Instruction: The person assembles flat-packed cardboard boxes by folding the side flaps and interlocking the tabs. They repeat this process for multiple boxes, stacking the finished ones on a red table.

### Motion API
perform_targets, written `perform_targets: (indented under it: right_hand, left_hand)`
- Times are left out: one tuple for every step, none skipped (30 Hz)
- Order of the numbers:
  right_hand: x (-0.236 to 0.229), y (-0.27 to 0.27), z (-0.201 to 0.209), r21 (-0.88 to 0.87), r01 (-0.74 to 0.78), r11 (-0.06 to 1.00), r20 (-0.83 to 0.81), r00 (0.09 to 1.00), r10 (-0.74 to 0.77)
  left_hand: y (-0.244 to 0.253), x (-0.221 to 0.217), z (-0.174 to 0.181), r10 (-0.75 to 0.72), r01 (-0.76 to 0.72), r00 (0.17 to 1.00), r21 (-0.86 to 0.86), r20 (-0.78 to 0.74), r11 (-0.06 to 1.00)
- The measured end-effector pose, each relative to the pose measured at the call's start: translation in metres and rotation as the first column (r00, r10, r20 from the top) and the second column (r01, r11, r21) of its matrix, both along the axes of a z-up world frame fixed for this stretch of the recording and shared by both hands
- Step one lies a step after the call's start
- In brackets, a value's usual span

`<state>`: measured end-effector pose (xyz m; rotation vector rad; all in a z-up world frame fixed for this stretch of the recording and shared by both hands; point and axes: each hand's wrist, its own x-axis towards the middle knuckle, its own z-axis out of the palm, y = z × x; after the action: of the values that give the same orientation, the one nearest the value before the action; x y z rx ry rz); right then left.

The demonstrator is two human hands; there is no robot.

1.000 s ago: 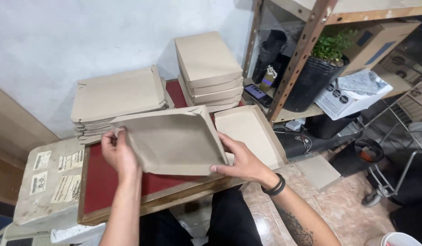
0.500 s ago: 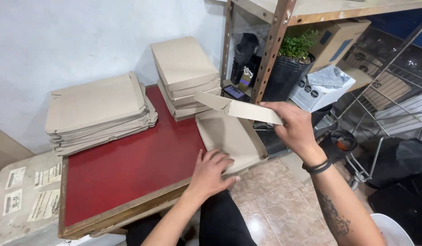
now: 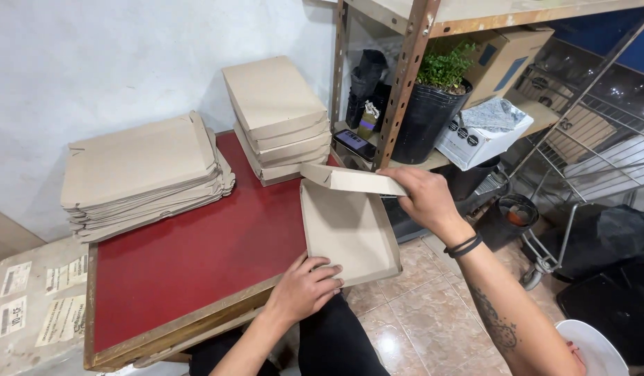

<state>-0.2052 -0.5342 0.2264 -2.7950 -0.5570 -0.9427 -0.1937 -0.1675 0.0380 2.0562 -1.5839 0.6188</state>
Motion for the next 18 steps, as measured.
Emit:
perform_targets:
  right_hand:
    - [-0.002, 0.003, -0.004, -0.011, -0.016, 1.000, -0.015, 1.000, 0.015]
    - [-0.004, 0.005, -0.006, -0.010, -0.016, 1.000, -0.017, 1.000, 0.016]
    - [-0.006, 0.006, -0.008, -0.025, -0.033, 0.999, -0.020, 0.999, 0.032]
    - [-0.008, 0.008, -0.010, -0.040, -0.050, 0.998, -0.023, 0.999, 0.050]
    - [-0.010, 0.010, -0.009, -0.038, -0.052, 0.998, -0.025, 0.998, 0.051]
    - [-0.012, 0.012, -0.009, -0.070, -0.055, 0.996, -0.028, 0.998, 0.053]
    - [-0.014, 0.014, -0.008, -0.102, -0.059, 0.993, -0.031, 0.998, 0.056]
    - [-0.015, 0.015, -0.009, -0.101, -0.058, 0.993, -0.031, 0.998, 0.055]
    - [-0.016, 0.015, -0.010, -0.110, -0.064, 0.992, -0.018, 0.998, 0.062]
    - [-0.016, 0.016, -0.011, -0.118, -0.071, 0.991, -0.006, 0.998, 0.070]
    - [-0.017, 0.016, -0.014, -0.118, -0.071, 0.991, -0.007, 0.997, 0.071]
    - [-0.018, 0.017, -0.018, -0.116, -0.087, 0.989, -0.008, 0.996, 0.087]
    - [-0.019, 0.018, -0.022, -0.115, -0.103, 0.988, -0.010, 0.995, 0.103]
    - [-0.022, 0.023, -0.026, -0.115, -0.104, 0.988, -0.011, 0.995, 0.104]
    - [-0.024, 0.027, -0.029, -0.131, -0.145, 0.981, 0.009, 0.989, 0.147]
    - [-0.027, 0.032, -0.032, -0.147, -0.185, 0.972, 0.027, 0.981, 0.191]
    - [-0.031, 0.034, -0.037, -0.147, -0.187, 0.971, 0.026, 0.981, 0.192]
    - [-0.035, 0.035, -0.043, -0.142, -0.195, 0.971, 0.035, 0.979, 0.202]
  left_hand:
    - [0.000, 0.000, -0.002, -0.005, 0.005, 1.000, 0.015, 0.003, 1.000]
    - [0.000, 0.001, -0.002, -0.004, 0.004, 1.000, 0.016, 0.002, 1.000]
    - [-0.001, 0.003, -0.002, -0.006, 0.006, 1.000, 0.017, 0.014, 1.000]
    - [-0.001, 0.005, -0.002, -0.006, 0.006, 1.000, 0.018, 0.026, 1.000]
    - [-0.002, 0.006, -0.001, -0.005, 0.005, 1.000, 0.019, 0.024, 1.000]
    - [-0.003, 0.008, 0.000, -0.012, 0.011, 1.000, 0.048, 0.021, 0.999]
    - [-0.003, 0.009, 0.000, -0.019, 0.018, 1.000, 0.077, 0.017, 0.997]
    - [-0.003, 0.011, -0.001, -0.020, 0.018, 1.000, 0.078, 0.017, 0.997]
    - [-0.003, 0.013, -0.002, -0.017, 0.015, 0.999, 0.077, 0.031, 0.997]
    - [-0.003, 0.014, -0.003, -0.014, 0.010, 0.999, 0.077, 0.044, 0.997]
    - [-0.005, 0.015, -0.003, -0.013, 0.010, 0.999, 0.078, 0.044, 0.997]
    - [-0.005, 0.016, -0.003, -0.011, 0.009, 0.999, 0.056, 0.036, 0.998]
    - [-0.006, 0.017, -0.004, -0.009, 0.008, 1.000, 0.034, 0.028, 0.999]
    - [-0.006, 0.020, -0.003, -0.008, 0.007, 1.000, 0.033, 0.027, 0.999]
    - [-0.006, 0.023, -0.003, -0.005, 0.005, 1.000, 0.014, -0.008, 1.000]
    - [-0.007, 0.025, -0.002, -0.002, 0.002, 0.999, -0.006, -0.043, 1.000]
    - [-0.007, 0.024, -0.002, 0.000, 0.000, 0.999, -0.006, -0.044, 1.000]
    - [-0.007, 0.023, -0.002, 0.009, -0.009, 0.998, -0.007, -0.057, 1.000]
